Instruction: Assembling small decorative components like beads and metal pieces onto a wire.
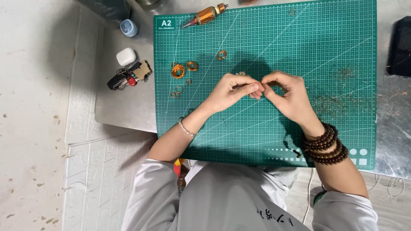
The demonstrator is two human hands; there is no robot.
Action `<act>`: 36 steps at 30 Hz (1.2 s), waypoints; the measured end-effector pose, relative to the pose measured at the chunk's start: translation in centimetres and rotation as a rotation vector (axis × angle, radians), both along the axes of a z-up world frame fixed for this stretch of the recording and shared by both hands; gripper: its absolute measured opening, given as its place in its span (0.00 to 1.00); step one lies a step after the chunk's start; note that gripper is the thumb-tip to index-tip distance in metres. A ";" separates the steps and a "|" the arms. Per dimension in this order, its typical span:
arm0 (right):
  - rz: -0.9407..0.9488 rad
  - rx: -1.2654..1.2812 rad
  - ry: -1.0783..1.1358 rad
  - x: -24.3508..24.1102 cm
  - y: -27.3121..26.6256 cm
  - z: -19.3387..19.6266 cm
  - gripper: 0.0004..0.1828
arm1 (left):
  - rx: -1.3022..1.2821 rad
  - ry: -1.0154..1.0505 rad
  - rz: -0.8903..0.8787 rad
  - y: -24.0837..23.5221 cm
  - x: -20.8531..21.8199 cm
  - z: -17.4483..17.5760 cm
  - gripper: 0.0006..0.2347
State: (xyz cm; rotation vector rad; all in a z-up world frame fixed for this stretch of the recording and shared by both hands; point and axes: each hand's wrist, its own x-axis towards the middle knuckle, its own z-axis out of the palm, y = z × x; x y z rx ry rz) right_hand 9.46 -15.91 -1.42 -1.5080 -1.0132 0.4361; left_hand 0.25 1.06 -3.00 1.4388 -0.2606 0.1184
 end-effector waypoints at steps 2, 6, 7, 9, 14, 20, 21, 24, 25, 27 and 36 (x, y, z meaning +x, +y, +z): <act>-0.018 0.006 -0.033 0.3 0.1 0.0 0.07 | 0.014 0.006 0.024 0.1 0.4 -0.5 0.06; -0.022 -0.030 -0.019 -0.3 -0.4 -0.8 0.04 | 0.019 0.034 0.086 -0.6 -0.3 -0.7 0.06; -0.012 -0.019 -0.011 0.3 -0.1 -0.8 0.05 | 0.012 0.035 0.102 -0.4 0.2 -0.2 0.06; -0.012 -0.012 0.016 -0.4 0.0 0.3 0.05 | -0.017 0.064 0.103 -0.6 0.1 -0.1 0.06; -0.010 -0.009 0.080 -0.7 0.4 0.9 0.06 | -0.153 0.182 0.088 -0.5 0.0 -0.9 0.07; -0.049 -0.199 0.098 -0.5 -0.3 -0.4 0.06 | -0.397 0.197 0.067 -0.7 0.0 -2.2 0.09; -0.037 -0.102 0.106 -0.3 -0.2 -0.9 0.05 | -0.415 0.178 0.078 -0.8 0.2 -2.5 0.08; -0.036 -0.008 0.096 -0.2 0.3 -1.0 0.07 | -0.463 0.133 0.102 -0.9 0.4 -2.6 0.08; -0.049 -0.021 0.099 -0.3 0.4 -0.9 0.07 | -0.500 0.128 0.116 -1.0 0.4 -2.6 0.08; -0.058 -0.032 0.101 -0.4 0.6 -0.5 0.08 | -0.476 0.113 0.140 -1.0 0.4 -2.3 0.08; -0.070 -0.084 0.129 -0.7 0.9 -0.5 0.08 | -0.517 0.112 0.224 -1.1 0.7 -2.7 0.06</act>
